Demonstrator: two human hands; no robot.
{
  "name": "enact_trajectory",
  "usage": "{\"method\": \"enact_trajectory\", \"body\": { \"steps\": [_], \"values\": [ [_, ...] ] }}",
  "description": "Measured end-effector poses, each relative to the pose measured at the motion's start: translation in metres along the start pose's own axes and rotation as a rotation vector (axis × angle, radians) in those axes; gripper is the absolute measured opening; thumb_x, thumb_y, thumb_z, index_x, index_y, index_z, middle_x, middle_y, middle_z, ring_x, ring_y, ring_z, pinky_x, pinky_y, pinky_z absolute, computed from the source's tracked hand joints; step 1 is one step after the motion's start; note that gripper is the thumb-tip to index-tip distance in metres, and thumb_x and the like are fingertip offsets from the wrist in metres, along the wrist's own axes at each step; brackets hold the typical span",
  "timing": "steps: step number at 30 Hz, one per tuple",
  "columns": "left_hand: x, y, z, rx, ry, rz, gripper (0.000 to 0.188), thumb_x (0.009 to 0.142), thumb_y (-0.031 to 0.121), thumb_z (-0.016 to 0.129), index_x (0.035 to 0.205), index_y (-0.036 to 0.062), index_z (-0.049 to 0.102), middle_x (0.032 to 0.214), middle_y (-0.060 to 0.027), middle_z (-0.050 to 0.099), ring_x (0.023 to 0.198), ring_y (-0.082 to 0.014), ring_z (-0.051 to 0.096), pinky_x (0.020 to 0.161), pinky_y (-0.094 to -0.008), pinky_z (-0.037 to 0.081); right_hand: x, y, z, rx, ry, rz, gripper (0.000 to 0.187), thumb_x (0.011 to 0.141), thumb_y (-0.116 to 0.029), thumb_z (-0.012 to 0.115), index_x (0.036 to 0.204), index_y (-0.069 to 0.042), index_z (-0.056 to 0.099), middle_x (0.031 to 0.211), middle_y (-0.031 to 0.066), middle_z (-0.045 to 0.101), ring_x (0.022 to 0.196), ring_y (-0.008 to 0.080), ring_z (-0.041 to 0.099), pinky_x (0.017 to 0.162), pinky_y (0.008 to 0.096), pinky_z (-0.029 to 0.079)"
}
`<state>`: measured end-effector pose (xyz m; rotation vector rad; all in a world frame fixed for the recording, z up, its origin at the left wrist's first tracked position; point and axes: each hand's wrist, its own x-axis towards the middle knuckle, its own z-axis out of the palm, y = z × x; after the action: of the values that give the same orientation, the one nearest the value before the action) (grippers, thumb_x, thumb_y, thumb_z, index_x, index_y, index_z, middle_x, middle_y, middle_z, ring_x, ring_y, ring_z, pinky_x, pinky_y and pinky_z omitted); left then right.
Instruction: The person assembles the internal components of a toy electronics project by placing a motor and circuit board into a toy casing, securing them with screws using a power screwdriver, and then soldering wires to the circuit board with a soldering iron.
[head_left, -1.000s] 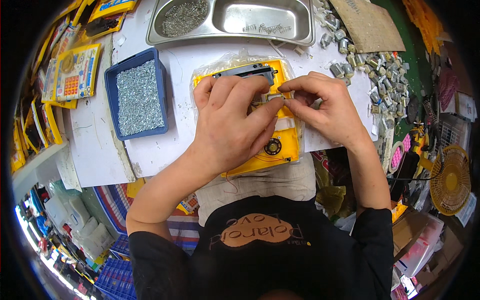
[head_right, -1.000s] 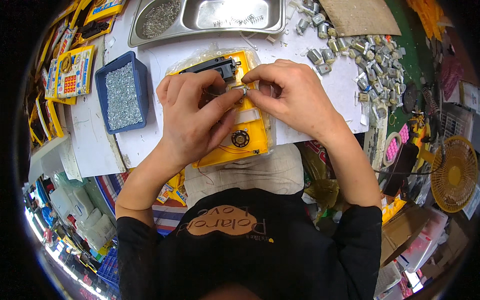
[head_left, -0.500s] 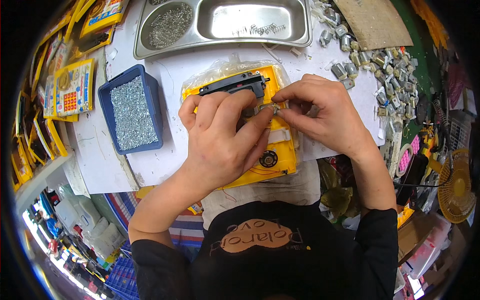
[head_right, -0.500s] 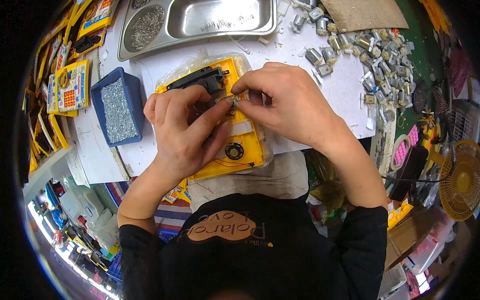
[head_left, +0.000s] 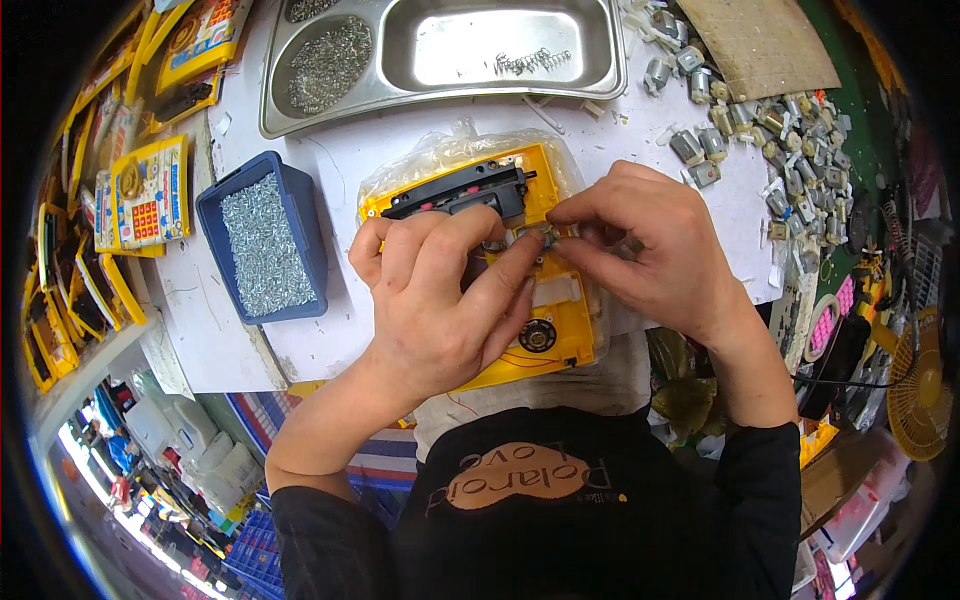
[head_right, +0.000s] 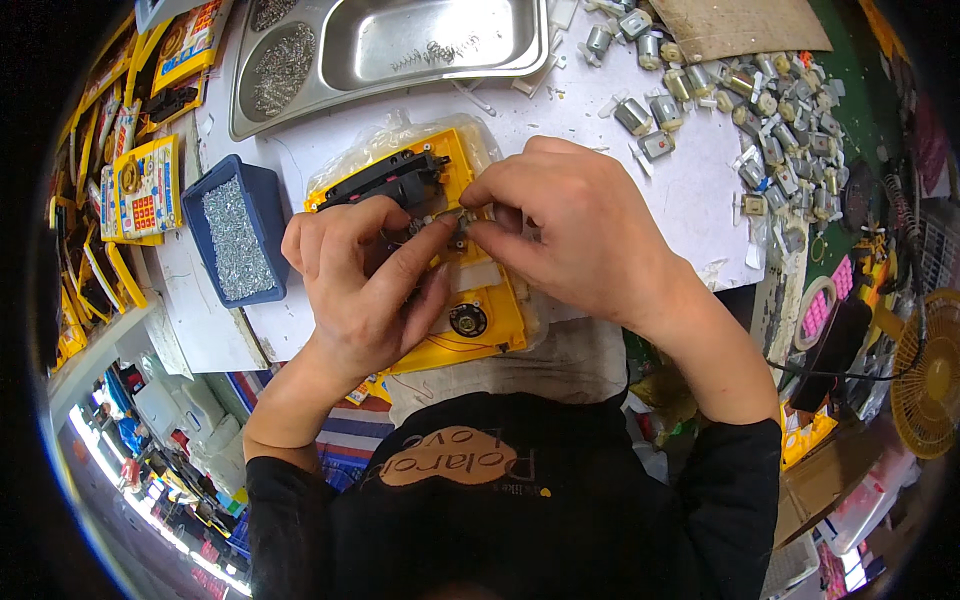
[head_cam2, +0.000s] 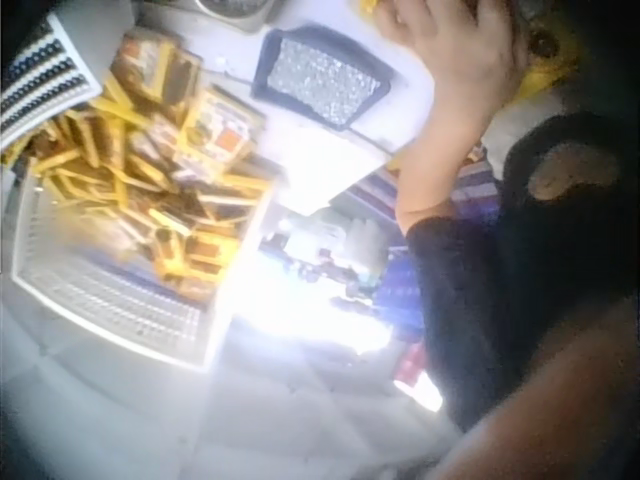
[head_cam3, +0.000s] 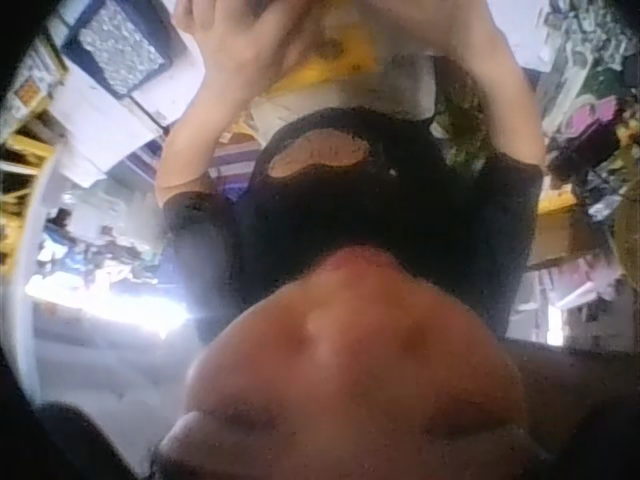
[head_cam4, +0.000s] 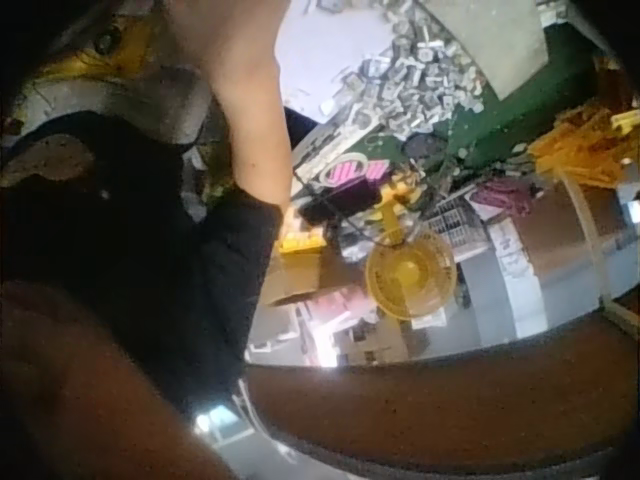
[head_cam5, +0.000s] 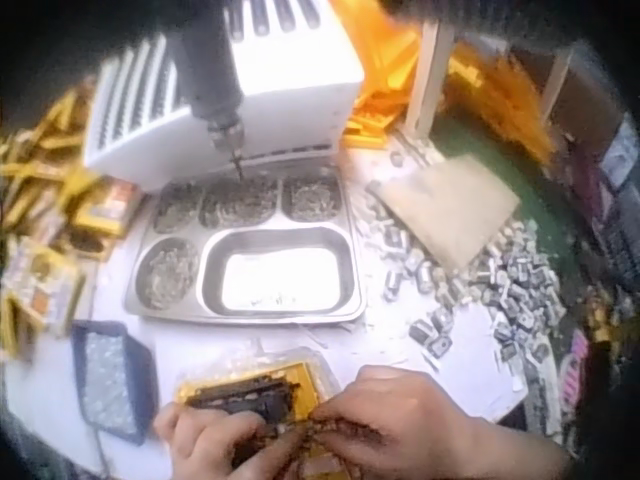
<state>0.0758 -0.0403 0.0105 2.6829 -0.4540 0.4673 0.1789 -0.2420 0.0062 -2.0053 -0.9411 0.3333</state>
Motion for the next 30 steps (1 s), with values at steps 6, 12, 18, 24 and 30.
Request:
{"method": "enact_trajectory", "body": {
  "steps": [6, 12, 18, 24, 30],
  "values": [
    [-0.003, -0.003, 0.005, -0.026, 0.047, -0.006, 0.037, 0.066, 0.016, 0.079, 0.103, 0.0157, 0.076, 0.104, -0.0016, 0.057, 0.093, -0.0202, 0.053, 0.083, -0.0393, 0.032, 0.003, -0.001, -0.003, 0.028, -0.025, 0.039, 0.017, 0.076, -0.007, 0.078, 0.091, -0.005, 0.071, 0.074, 0.0075, 0.066, 0.071, 0.0256, 0.063, 0.063, 0.0354, 0.051],
    [-0.003, -0.003, 0.004, -0.041, 0.053, -0.014, 0.039, 0.064, 0.015, 0.079, 0.103, 0.0158, 0.076, 0.105, 0.0004, 0.058, 0.092, -0.0192, 0.053, 0.083, -0.0392, 0.032, 0.009, -0.009, -0.007, -0.012, -0.056, 0.061, 0.011, 0.075, -0.006, 0.078, 0.085, -0.004, 0.072, 0.072, 0.0087, 0.066, 0.070, 0.0260, 0.063, 0.063, 0.0359, 0.051],
    [-0.006, -0.004, 0.008, -0.092, 0.079, -0.045, 0.031, 0.068, 0.014, 0.076, 0.099, 0.0161, 0.076, 0.107, 0.0024, 0.060, 0.095, -0.0170, 0.053, 0.084, -0.0386, 0.032, 0.011, -0.014, -0.008, -0.079, -0.086, 0.061, 0.013, 0.075, -0.006, 0.078, 0.085, -0.002, 0.071, 0.071, 0.0084, 0.065, 0.068, 0.0251, 0.062, 0.061, 0.0360, 0.050],
    [-0.009, -0.007, 0.006, -0.100, 0.072, -0.015, 0.045, 0.065, 0.015, 0.079, 0.110, 0.0173, 0.075, 0.108, 0.0010, 0.055, 0.096, -0.0193, 0.051, 0.085, -0.0395, 0.032, 0.004, -0.019, -0.006, -0.072, -0.051, 0.123, 0.019, 0.072, -0.004, 0.080, 0.088, -0.004, 0.070, 0.066, 0.0041, 0.061, 0.065, 0.0215, 0.058, 0.059, 0.0337, 0.048],
    [-0.011, -0.010, 0.009, -0.108, 0.089, -0.010, 0.042, 0.067, 0.016, 0.079, 0.108, 0.0169, 0.075, 0.109, 0.0003, 0.055, 0.096, -0.0195, 0.051, 0.086, -0.0399, 0.033, -0.003, -0.014, -0.001, -0.025, -0.006, 0.120, 0.020, 0.072, 0.000, 0.079, 0.089, -0.004, 0.070, 0.065, 0.0028, 0.059, 0.063, 0.0190, 0.055, 0.058, 0.0318, 0.045]
  ]
}}
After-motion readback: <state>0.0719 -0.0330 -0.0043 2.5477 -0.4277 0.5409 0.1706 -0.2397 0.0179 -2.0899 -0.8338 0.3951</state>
